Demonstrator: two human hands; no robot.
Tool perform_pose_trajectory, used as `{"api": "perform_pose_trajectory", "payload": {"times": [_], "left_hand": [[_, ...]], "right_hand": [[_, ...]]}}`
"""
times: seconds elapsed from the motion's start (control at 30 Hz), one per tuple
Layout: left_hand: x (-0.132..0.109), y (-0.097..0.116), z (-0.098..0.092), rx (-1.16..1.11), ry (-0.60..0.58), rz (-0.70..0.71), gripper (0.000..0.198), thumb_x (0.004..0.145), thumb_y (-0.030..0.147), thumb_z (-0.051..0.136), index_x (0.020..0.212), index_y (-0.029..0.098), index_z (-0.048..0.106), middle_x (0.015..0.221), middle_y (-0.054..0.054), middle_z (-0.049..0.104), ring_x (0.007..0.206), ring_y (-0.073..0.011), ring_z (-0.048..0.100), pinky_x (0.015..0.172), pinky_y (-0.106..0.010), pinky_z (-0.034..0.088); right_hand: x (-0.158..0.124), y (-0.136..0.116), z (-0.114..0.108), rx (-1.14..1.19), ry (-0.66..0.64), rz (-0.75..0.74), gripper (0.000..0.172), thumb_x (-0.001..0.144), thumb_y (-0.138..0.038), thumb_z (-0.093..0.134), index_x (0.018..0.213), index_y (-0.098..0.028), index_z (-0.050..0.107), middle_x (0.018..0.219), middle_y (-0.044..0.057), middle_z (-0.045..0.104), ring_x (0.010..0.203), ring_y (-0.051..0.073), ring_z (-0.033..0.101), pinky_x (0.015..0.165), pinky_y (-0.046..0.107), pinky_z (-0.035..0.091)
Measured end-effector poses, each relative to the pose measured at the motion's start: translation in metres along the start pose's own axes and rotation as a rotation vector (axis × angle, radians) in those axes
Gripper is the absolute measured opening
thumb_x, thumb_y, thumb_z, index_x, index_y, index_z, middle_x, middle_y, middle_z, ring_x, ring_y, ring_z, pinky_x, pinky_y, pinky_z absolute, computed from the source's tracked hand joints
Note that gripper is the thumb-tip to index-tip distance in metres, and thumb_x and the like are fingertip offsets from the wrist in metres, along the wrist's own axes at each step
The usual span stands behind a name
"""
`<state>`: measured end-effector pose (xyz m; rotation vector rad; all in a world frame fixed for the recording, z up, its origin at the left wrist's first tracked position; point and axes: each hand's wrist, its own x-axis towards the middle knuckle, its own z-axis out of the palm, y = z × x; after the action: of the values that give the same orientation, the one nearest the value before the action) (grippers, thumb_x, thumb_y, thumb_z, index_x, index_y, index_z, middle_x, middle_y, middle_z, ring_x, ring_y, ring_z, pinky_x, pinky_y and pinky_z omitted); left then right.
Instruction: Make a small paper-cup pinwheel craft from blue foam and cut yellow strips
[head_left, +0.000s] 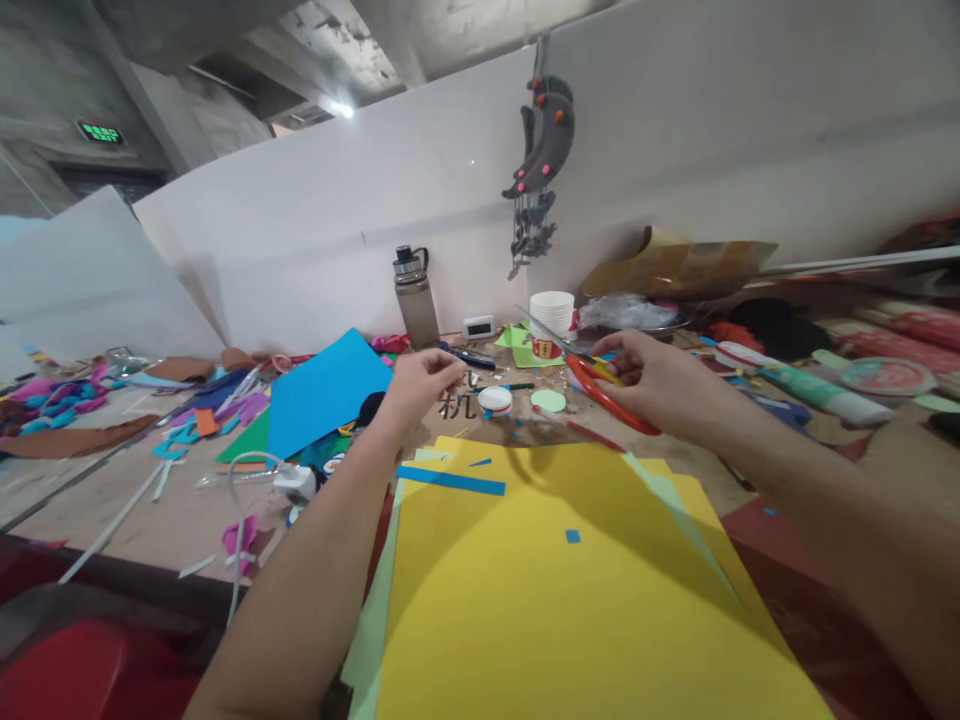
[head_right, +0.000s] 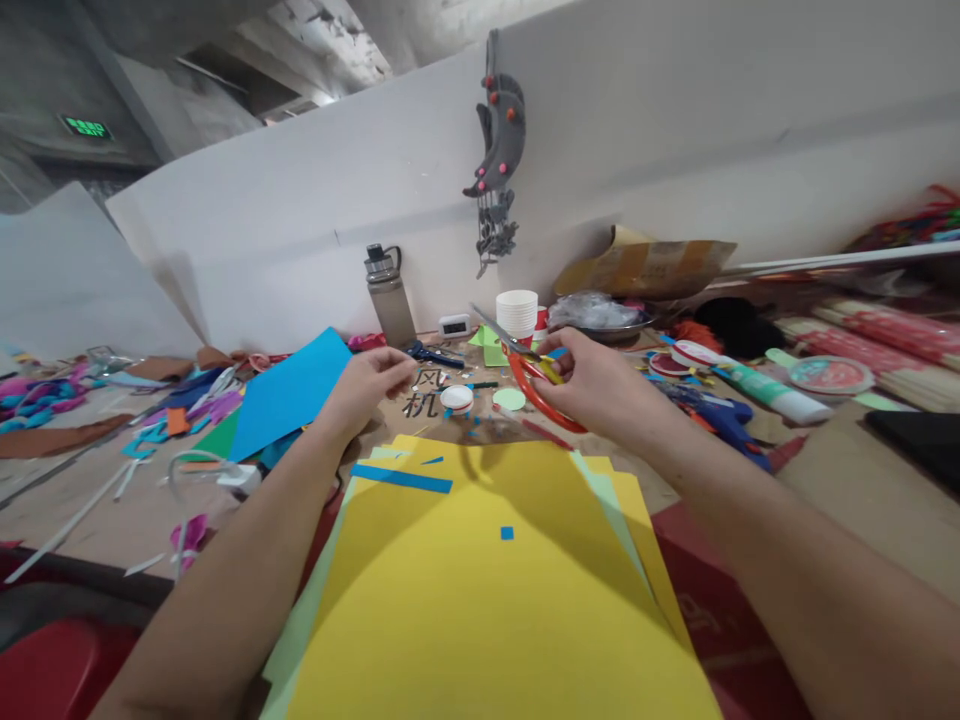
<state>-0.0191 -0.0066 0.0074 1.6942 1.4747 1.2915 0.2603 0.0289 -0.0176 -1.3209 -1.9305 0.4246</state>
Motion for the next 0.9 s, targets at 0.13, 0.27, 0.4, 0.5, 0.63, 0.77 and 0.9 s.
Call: {"api": "perform_pose_trajectory", "payload": {"times": [0.13, 0.27, 0.4, 0.5, 0.63, 0.77, 0.9], "left_hand": [[-0.009, 0.005, 0.005, 0.196, -0.426, -0.033, 0.025, 0.064, 0.042, 0.07, 0.071, 0.017, 0.07, 0.066, -0.005, 0.066, 0.058, -0.0141, 0.057, 0.052, -0.024, 0.039], [-0.015, 0.01, 0.002, 0.297, -0.712, -0.04, 0.026, 0.056, 0.037, 0.077, 0.076, 0.021, 0.072, 0.073, -0.005, 0.069, 0.065, -0.0178, 0.061, 0.055, -0.024, 0.041], [-0.02, 0.011, 0.002, 0.368, -0.883, -0.075, 0.032, 0.04, 0.028, 0.083, 0.07, 0.025, 0.07, 0.066, -0.001, 0.067, 0.06, -0.0174, 0.061, 0.049, -0.023, 0.038], [-0.023, 0.009, 0.005, 0.407, -0.856, -0.046, 0.032, 0.033, 0.027, 0.084, 0.06, 0.025, 0.067, 0.06, 0.002, 0.064, 0.052, -0.0157, 0.057, 0.045, -0.023, 0.034], [-0.023, 0.009, 0.004, 0.402, -0.843, 0.026, 0.026, 0.038, 0.03, 0.083, 0.058, 0.025, 0.067, 0.056, 0.002, 0.063, 0.047, -0.0152, 0.055, 0.043, -0.024, 0.031], [-0.014, 0.008, -0.003, 0.451, -0.78, 0.031, 0.014, 0.053, 0.03, 0.076, 0.062, 0.024, 0.069, 0.059, 0.0, 0.064, 0.053, -0.0151, 0.056, 0.046, -0.023, 0.033], [-0.002, -0.006, -0.009, 0.423, -0.367, -0.103, 0.014, 0.056, 0.031, 0.074, 0.055, 0.021, 0.065, 0.052, -0.001, 0.06, 0.046, -0.0141, 0.052, 0.045, -0.024, 0.033]], "right_hand": [[0.001, 0.002, -0.001, -0.101, 0.015, 0.061, 0.035, 0.07, -0.038, 0.062, 0.1, -0.022, 0.056, 0.071, 0.003, 0.06, 0.063, 0.019, 0.055, 0.055, 0.031, 0.041], [-0.003, -0.006, 0.0, -0.156, -0.021, 0.039, 0.031, 0.071, -0.041, 0.061, 0.096, -0.023, 0.056, 0.069, 0.003, 0.059, 0.059, 0.018, 0.053, 0.053, 0.03, 0.038], [-0.005, -0.007, 0.005, -0.174, -0.045, 0.023, 0.03, 0.071, -0.04, 0.061, 0.096, -0.024, 0.055, 0.066, 0.002, 0.058, 0.056, 0.018, 0.053, 0.051, 0.03, 0.036], [-0.004, -0.002, 0.008, -0.161, -0.037, 0.004, 0.03, 0.07, -0.039, 0.062, 0.095, -0.024, 0.055, 0.067, 0.002, 0.058, 0.058, 0.02, 0.055, 0.053, 0.031, 0.038], [-0.003, 0.002, 0.01, -0.16, -0.045, 0.0, 0.029, 0.07, -0.04, 0.062, 0.094, -0.026, 0.055, 0.066, 0.002, 0.059, 0.058, 0.021, 0.055, 0.052, 0.031, 0.037], [-0.004, -0.001, 0.008, -0.183, -0.085, 0.031, 0.03, 0.07, -0.04, 0.062, 0.095, -0.025, 0.056, 0.066, 0.003, 0.06, 0.058, 0.023, 0.056, 0.053, 0.032, 0.037], [-0.005, -0.003, 0.005, -0.23, -0.118, 0.078, 0.034, 0.068, -0.042, 0.064, 0.096, -0.025, 0.058, 0.068, 0.005, 0.061, 0.062, 0.026, 0.058, 0.057, 0.034, 0.039]]}}
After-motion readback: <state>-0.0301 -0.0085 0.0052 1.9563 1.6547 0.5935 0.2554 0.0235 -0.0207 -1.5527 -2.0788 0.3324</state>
